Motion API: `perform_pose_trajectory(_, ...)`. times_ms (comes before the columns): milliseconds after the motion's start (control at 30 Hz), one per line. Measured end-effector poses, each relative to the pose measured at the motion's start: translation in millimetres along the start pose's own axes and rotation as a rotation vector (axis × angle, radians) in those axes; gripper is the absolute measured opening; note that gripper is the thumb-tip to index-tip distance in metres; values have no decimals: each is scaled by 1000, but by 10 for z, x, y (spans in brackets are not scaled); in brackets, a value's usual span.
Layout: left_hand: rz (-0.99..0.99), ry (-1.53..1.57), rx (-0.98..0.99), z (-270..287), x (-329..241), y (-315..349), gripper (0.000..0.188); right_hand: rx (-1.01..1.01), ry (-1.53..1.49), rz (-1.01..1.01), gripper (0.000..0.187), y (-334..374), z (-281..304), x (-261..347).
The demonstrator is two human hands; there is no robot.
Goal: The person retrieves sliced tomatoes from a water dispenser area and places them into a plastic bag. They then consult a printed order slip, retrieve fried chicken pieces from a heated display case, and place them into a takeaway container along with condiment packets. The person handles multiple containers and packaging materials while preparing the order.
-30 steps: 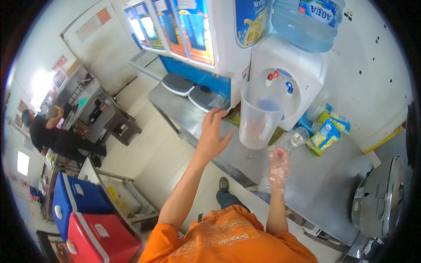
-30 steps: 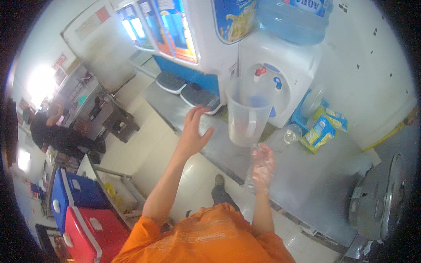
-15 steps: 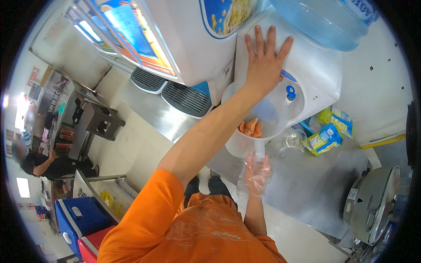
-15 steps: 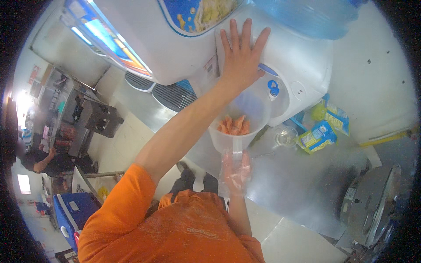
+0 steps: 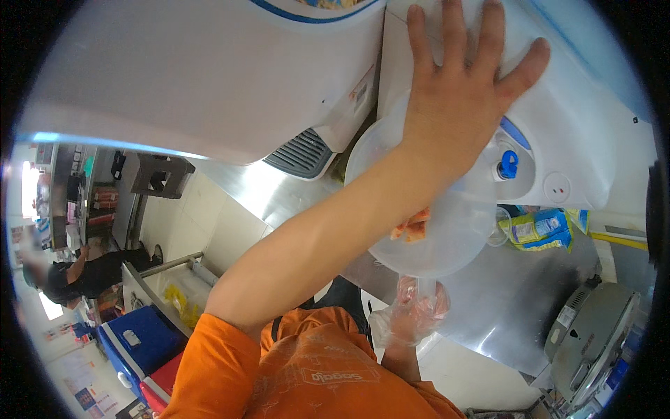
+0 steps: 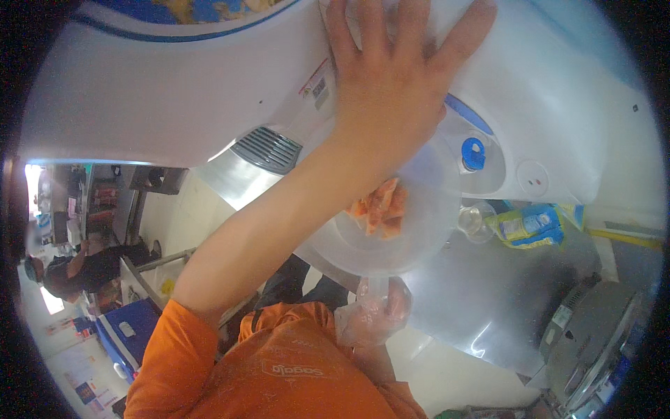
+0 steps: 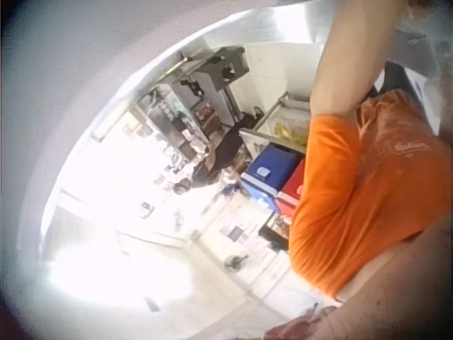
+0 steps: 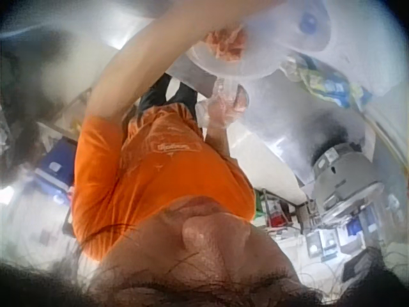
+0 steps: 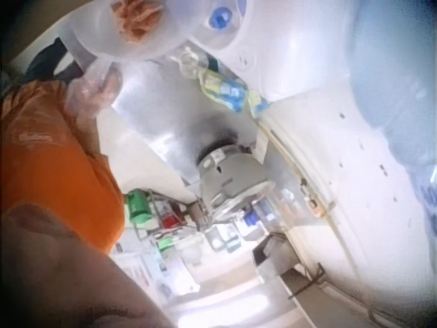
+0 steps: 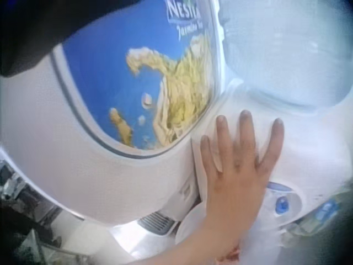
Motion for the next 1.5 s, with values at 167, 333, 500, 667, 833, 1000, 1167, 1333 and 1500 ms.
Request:
perform_pose_trajectory(167,28,52,-79,-59,1,8,74,-6,519,70,14,83,-45,114)
perform_pose_trajectory(333,-5,-230,-224,-108,7,-14,75,-100,608,133,23,63,-44,276)
perform_pose_trajectory(500,18,-44,-244,-70,75,-27,75,-191,708,240,28,30,-115,443)
perform_pose_trajectory(667,-6,40,-158,-21,49,-9,78,-182,746,248,28,22,-109,369)
perform_pose_trajectory(833,-27,103,-56,-46,44,16,82,-130,716,249,29,44,-93,249)
perform_pose_trajectory(1000,-48,99,26,-23,39,3,83,-89,621,257,30,2,-107,247)
perform_pose_trajectory(1167,-49,22,176,6,13,-18,87,-44,276,247,24,-94,-124,179)
perform_pose_trajectory(1333,10,207,159,65,-18,-11,68,-19,-654,1,30,-102,-167,-110)
perform_pose_trajectory(1500,20,243,177,42,-35,-6,70,-112,-524,-100,39,-73,-137,-143)
Point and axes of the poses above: each hand's wrist, its own y-axis away from the middle knuckle, its own z-axis out of the back of the hand, x = y × z, the point moved 8 cm from there along -y, towards the middle knuckle, and after that the axes turned 15 degrees about x, right-handed, at the moved point
